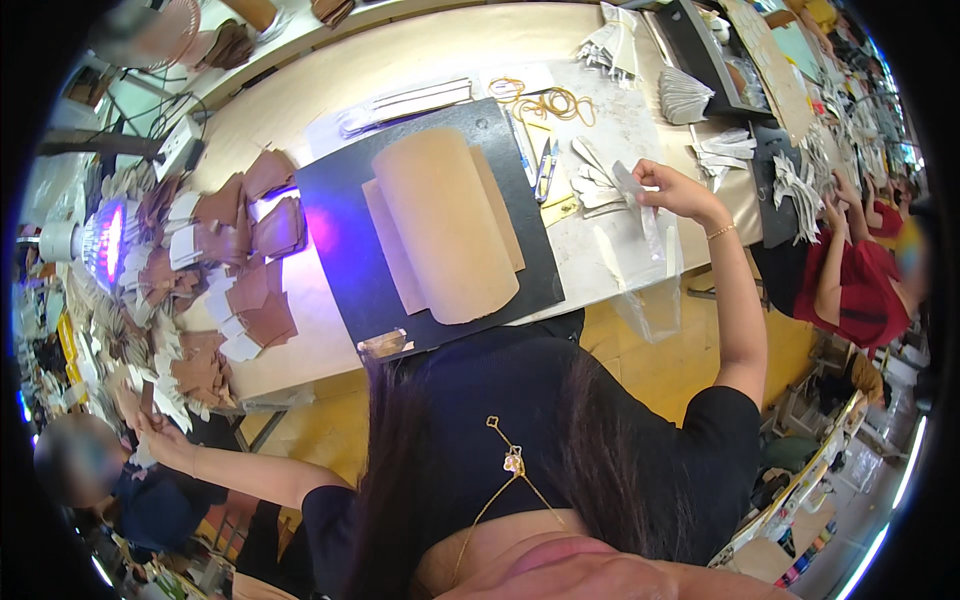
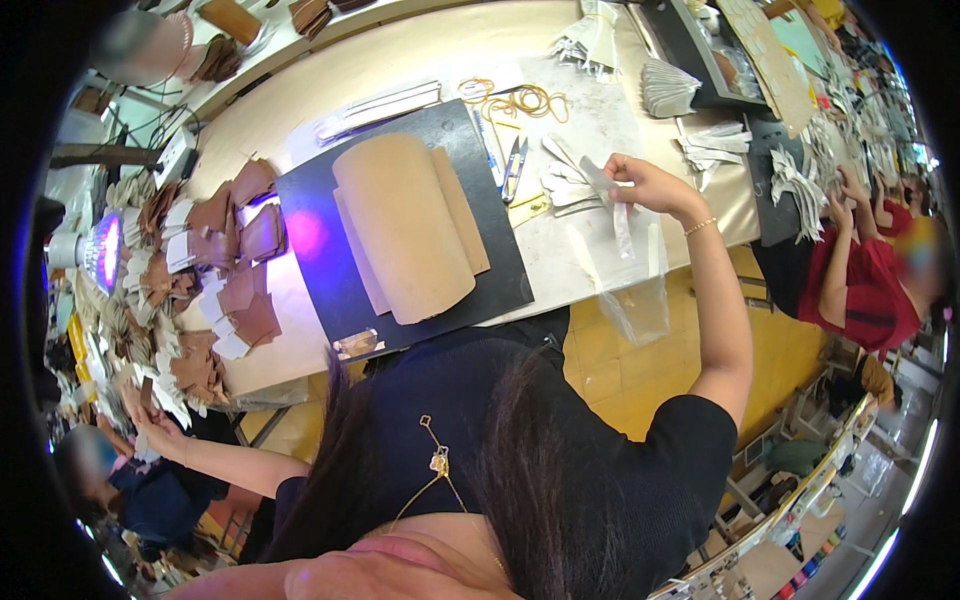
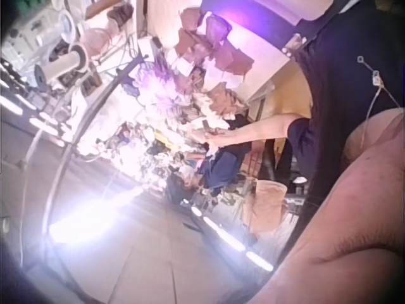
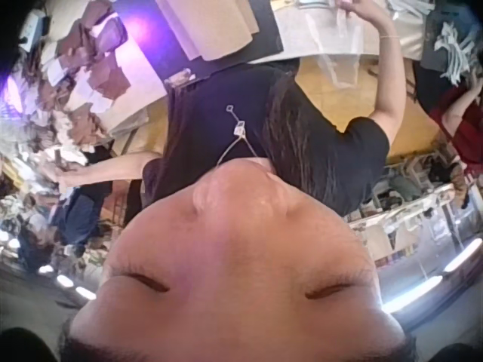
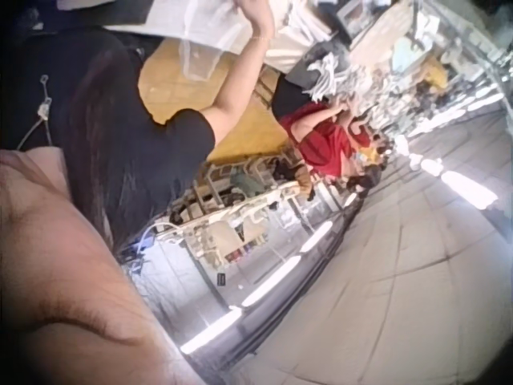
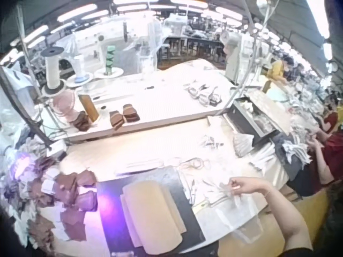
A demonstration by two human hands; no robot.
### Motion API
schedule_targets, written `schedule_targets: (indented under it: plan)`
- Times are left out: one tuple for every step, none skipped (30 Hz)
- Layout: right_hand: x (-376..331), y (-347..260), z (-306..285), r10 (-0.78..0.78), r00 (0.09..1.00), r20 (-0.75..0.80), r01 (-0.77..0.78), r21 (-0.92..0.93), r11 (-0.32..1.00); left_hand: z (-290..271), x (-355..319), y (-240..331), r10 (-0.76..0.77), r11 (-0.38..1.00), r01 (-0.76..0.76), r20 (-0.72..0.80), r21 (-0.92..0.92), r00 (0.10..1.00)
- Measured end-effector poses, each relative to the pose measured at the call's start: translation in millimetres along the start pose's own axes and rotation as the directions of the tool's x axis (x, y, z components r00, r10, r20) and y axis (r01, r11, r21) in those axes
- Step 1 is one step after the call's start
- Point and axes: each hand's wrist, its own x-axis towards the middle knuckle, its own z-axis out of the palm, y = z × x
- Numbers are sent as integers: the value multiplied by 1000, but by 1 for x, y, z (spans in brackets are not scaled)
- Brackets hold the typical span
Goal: The person repeatedly picks up small rectangular fabric pieces and wraps them around a cylindrical cardboard form. They place the wrapped pieces on the table and continue the process with additional pieces.
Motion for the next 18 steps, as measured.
schedule_targets:
  plan:
    - [0,1,1,-7,997,-75,6,-21,1000,15,-25,29,43,998,-41,41,-46,998]
    - [1,1,2,-47,990,-132,43,-33,999,36,-50,52,28,993,-23,43,-114,999]
    - [3,-1,4,-75,978,-193,67,-45,997,58,-77,76,82,979,-48,170,-196,982]
    - [6,-2,10,-189,943,-273,188,-28,982,83,-101,98,77,965,-12,240,-261,968]
    - [8,-4,14,-207,930,-305,229,38,973,110,-124,115,58,948,21,238,-317,970]
    - [10,-8,18,-208,918,-338,256,105,961,137,-152,129,48,943,54,295,-328,954]
    - [11,-12,23,-185,907,-378,266,173,948,165,-175,141,67,945,50,342,-322,937]
    - [13,-17,29,-227,893,-388,332,231,914,192,-198,151,61,888,207,553,-410,831]
    - [14,-23,36,-269,891,-365,379,271,885,220,-228,152,-6,896,208,458,-393,889]
    - [15,-29,44,-302,886,-351,415,314,854,246,-257,151,-49,918,229,480,-324,876]
    - [16,-36,52,-327,879,-346,446,359,820,272,-282,151,-19,905,295,664,-307,748]
    - [16,-42,60,-381,852,-360,498,329,803,298,-310,148,-5,926,272,710,-263,704]
    - [16,-48,68,-403,831,-382,530,329,782,323,-328,142,-60,885,403,802,-233,594]
    - [12,-52,74,-425,810,-404,563,330,758,344,-343,140,-115,869,467,853,-162,509]
    - [8,-56,79,-442,793,-419,587,336,736,359,-352,136,-218,838,542,871,-64,440]
    - [3,-59,81,-441,786,-434,596,338,729,367,-355,131,-238,840,542,878,-28,415]
    - [-1,-62,81,-430,780,-455,599,341,725,373,-358,124,-260,841,541,884,10,389]
    - [-5,-65,82,-415,778,-472,596,346,725,375,-360,117,-333,837,539,870,95,364]
